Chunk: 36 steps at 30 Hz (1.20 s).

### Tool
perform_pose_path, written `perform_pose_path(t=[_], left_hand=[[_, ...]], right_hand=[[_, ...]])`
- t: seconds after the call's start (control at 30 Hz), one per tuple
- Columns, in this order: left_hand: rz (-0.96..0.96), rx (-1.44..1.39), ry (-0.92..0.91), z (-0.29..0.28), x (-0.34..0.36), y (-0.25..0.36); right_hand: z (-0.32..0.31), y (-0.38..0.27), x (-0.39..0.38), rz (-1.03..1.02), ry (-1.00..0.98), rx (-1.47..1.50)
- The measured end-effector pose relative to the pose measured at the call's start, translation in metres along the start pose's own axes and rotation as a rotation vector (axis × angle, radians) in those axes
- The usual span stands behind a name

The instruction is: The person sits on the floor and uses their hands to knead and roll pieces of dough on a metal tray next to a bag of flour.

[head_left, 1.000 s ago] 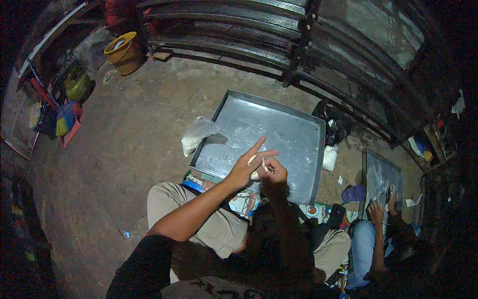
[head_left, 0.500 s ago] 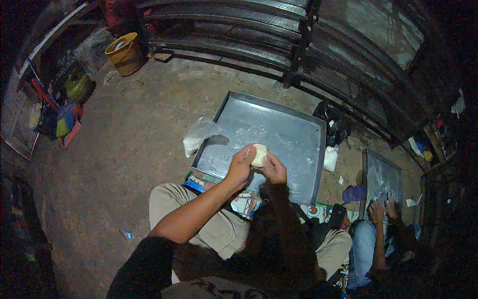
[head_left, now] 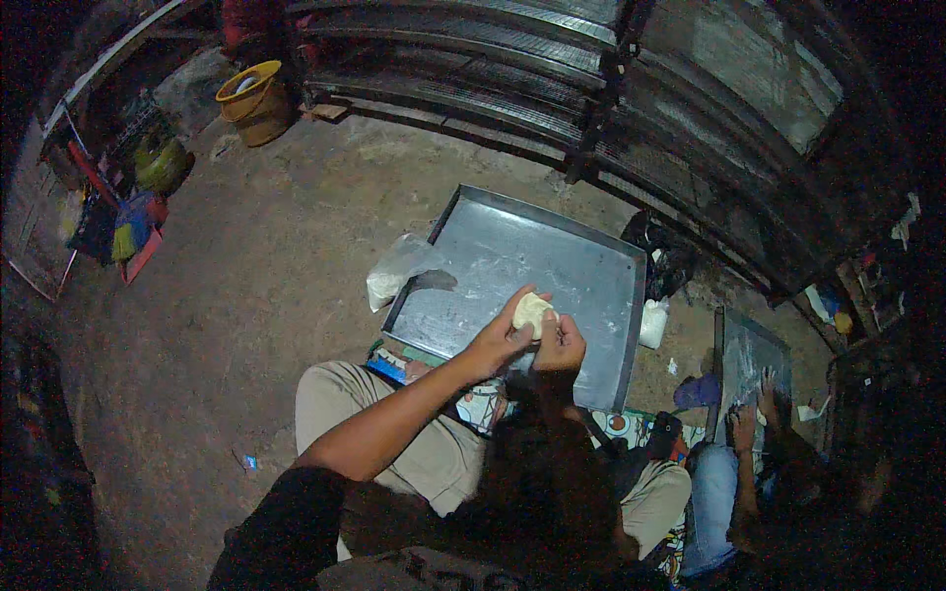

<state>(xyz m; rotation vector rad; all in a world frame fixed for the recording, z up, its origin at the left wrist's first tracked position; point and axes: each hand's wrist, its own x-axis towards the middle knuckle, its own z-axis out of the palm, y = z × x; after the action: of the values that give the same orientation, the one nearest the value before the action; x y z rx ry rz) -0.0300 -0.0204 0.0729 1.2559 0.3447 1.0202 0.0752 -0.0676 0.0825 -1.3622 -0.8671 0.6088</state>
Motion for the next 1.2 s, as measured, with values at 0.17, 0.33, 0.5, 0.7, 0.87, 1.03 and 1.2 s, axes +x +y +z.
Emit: perform_pose_path(t=[0.17,0.33,0.5,0.7,0.87,1.03,1.2], left_hand=[[-0.087,0.064,0.002,0.001,-0.002,0.005],[-0.142,-0.07,0.311,-0.004,0.004,0.005],[-0.262,-0.333,0.439,-0.018,0.005,0.004],[-0.333,-0.26,0.218,-0.015,0.005,-0.003],[-0.252,-0.478,0.069,-0.011,0.003,-0.009],[-0.174,-0.217,-0.124,-0.007,0.002,0.001],[-0.143,0.215,-0.065,-0.013,-0.002,-0.01]], right_hand=[[-0.008,0.014,0.006,-0.011,-0.013,-0.043],[-0.006,0.027,0.0,0.003,-0.229,-0.099],[0.005,0.009,-0.003,-0.074,-0.405,-0.434],[0.001,0.004,-0.001,-0.147,-0.231,-0.313],[-0.009,-0.006,0.008,-0.319,-0.212,-0.39],[-0.016,-0.005,0.008,-0.385,-0.123,-0.391],[-0.021,0.016,0.013,-0.222,-0.101,-0.395]])
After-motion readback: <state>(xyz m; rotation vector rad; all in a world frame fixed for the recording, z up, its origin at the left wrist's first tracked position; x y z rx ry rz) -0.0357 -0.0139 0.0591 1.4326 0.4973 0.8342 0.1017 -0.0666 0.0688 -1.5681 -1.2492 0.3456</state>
